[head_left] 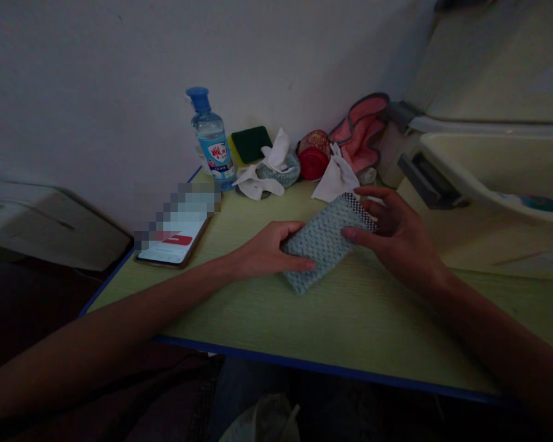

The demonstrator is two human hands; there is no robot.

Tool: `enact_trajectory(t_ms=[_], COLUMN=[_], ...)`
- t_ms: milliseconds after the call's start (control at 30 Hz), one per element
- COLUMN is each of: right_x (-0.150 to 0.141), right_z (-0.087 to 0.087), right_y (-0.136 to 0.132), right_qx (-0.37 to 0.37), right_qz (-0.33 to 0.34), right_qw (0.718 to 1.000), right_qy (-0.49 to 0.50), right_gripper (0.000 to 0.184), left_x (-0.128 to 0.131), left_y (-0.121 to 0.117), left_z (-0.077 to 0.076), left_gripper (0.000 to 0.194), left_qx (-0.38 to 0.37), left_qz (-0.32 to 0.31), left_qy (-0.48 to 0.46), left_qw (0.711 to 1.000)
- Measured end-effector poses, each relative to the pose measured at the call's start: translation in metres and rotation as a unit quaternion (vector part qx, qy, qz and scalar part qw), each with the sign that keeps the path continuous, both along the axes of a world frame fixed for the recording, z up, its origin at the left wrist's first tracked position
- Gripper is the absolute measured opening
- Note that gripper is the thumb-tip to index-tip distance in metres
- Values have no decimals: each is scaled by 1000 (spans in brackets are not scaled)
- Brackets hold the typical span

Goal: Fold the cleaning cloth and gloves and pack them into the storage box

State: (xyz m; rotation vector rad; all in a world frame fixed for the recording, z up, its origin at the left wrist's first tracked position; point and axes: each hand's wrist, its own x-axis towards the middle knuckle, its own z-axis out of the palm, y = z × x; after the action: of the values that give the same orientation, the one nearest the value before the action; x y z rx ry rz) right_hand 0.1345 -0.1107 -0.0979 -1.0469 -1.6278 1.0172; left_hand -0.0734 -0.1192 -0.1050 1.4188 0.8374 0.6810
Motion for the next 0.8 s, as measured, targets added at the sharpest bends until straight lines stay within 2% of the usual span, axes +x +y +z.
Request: enact_trajectory(t_ms=[167,367,533,800], right_x=[-2,-2,-4,-10], right_z=[2,3,6,3], right_y=[-4,-3,-4,-6], right_qx=[2,-2,-55,-216], right_qz=[7,0,0,42], right_qw=[1000,1000,995,963], right_qy=[10,13,80,154], right_gripper=[46,43,42,33], left_x=[2,3,5,6], left_y=[-4,-5,-8,-15], left_z=[2,1,4,7], left_gripper=[36,33,28,22], left_qx=[-78,-117,-103,-28], left_qz=[-27,-28,-34,-17], left_qy=[-34,-55,-52,-39], left_qw=[996,991,993,999])
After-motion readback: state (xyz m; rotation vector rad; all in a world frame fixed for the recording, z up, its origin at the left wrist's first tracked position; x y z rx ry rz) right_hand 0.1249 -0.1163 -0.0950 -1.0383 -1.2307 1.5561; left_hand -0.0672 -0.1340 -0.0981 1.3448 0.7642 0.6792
